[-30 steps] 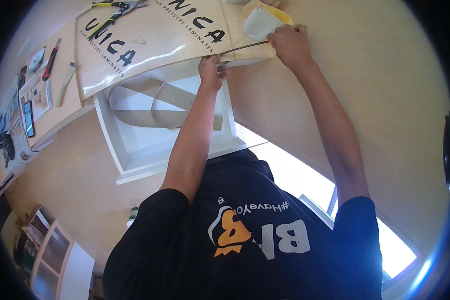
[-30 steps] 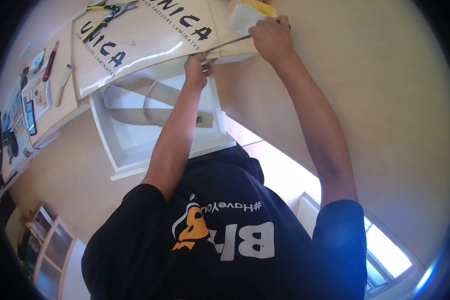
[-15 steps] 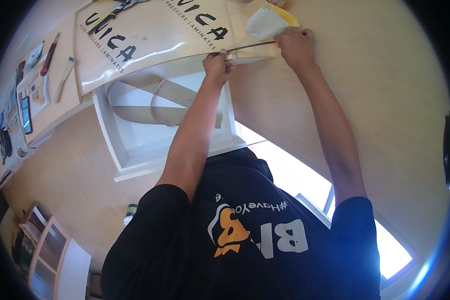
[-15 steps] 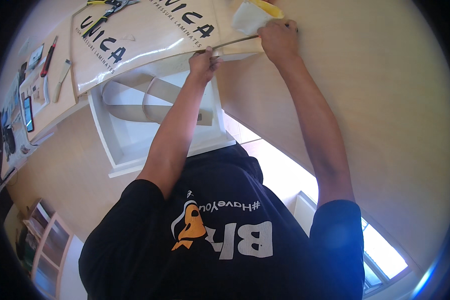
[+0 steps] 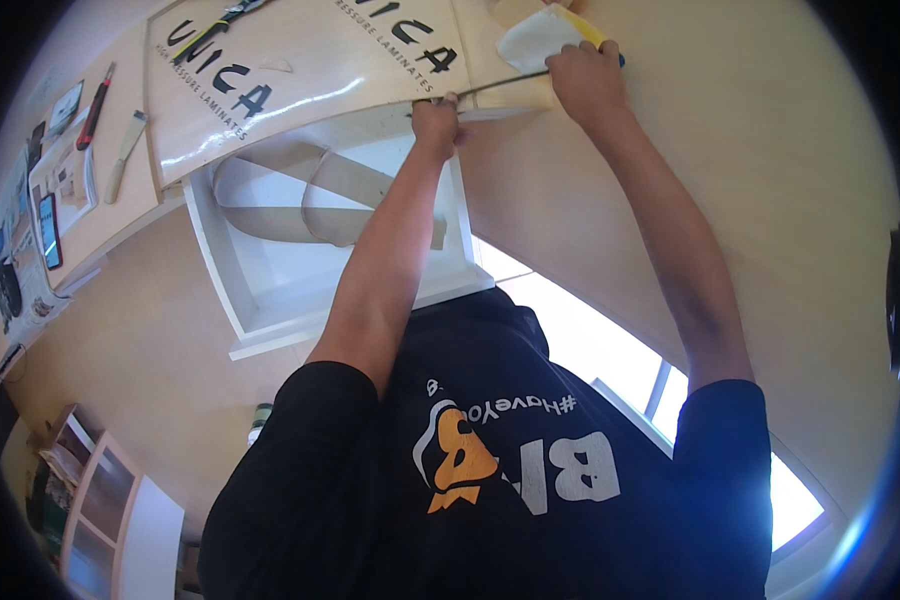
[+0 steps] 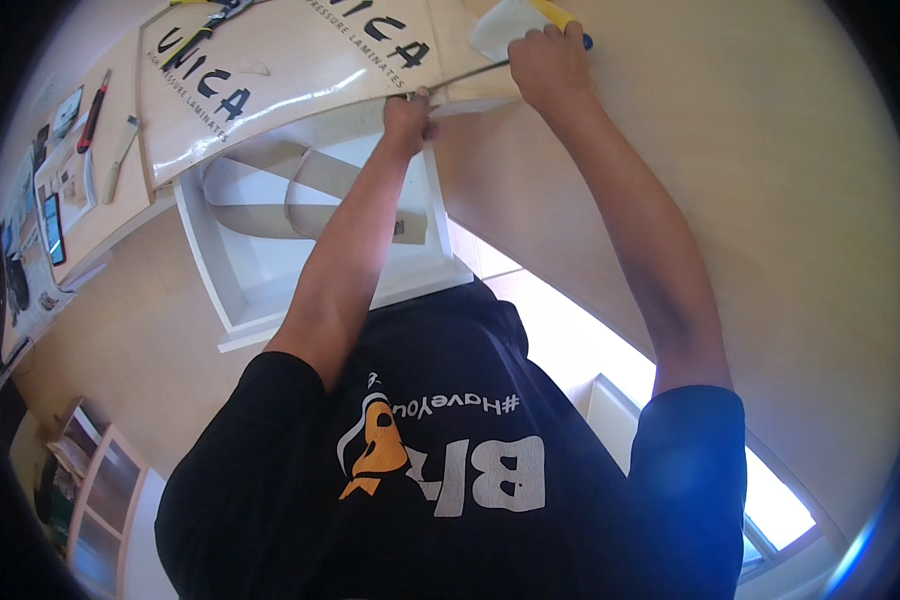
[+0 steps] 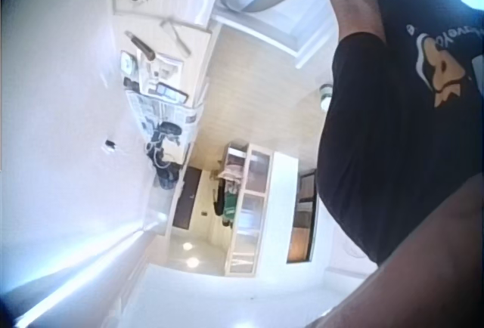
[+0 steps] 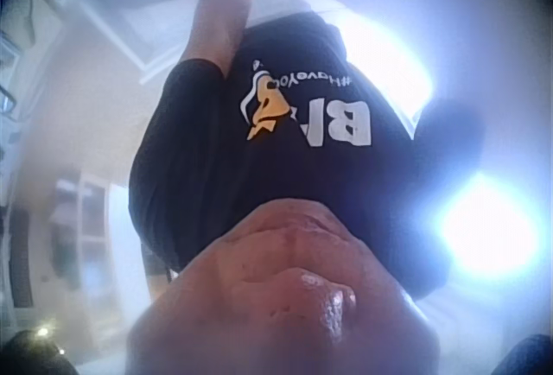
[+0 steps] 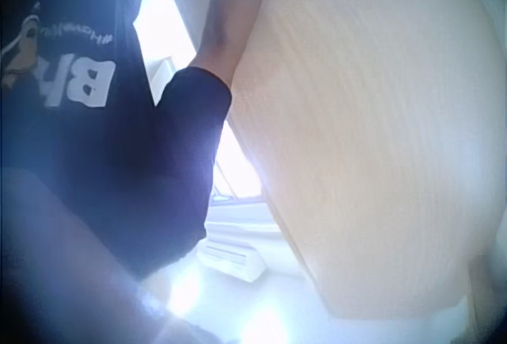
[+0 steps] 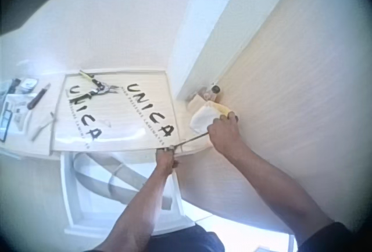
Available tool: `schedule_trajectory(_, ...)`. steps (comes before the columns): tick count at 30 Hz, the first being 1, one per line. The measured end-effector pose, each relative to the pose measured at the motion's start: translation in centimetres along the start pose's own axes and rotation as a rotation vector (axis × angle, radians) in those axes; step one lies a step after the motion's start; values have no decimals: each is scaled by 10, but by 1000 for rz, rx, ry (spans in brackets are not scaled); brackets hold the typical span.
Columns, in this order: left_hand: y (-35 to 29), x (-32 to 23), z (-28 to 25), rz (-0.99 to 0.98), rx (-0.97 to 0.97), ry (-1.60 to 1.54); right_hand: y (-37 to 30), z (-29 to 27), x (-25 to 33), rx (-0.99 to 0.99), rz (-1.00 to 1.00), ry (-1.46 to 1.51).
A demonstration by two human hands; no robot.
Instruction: The person trims excess laminate from a white cabinet door using pliers and a flat metal tool. They retrieve tools from a purple bag and a blue backpack, then repeatedly cut and scrape the laminate edges to remove overhang.
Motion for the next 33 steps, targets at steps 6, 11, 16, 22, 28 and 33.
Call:
schedule_trajectory(6, 0, -6, -15, -4, 39, 134, -1, -1, 11, 98, 39, -82)
schedule_trajectory(11, 7, 3, -13, -37, 121, -95, 2, -17, 9, -56, -35, -56)
schedule_trajectory(16, 4, 3, -3, -28, 106, -115, 14, -36, -6, 45, -38, -50)
schedule_trajectory(22, -2, -1, -1, 1, 67, -82, 9, -30, -10, 59, -3, 16)
schedule_trajectory(28, 6, 0, -3, -21, 36, -21, -8, -29, 6, -103, -21, -42)
schedule_trajectory(33, 3, -2, -1, 0, 40, -35, -14, -37, 21, -90, 35, -103)
Point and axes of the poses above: each hand's wrist, its own y-axis towards the middle knuckle, its own z-axis out of the palm, x = y × z, the point moved 1 cm from there along y, towards the middle knuckle, and after that the axes turned 3 degrees about -y, right-handed, at the moved point
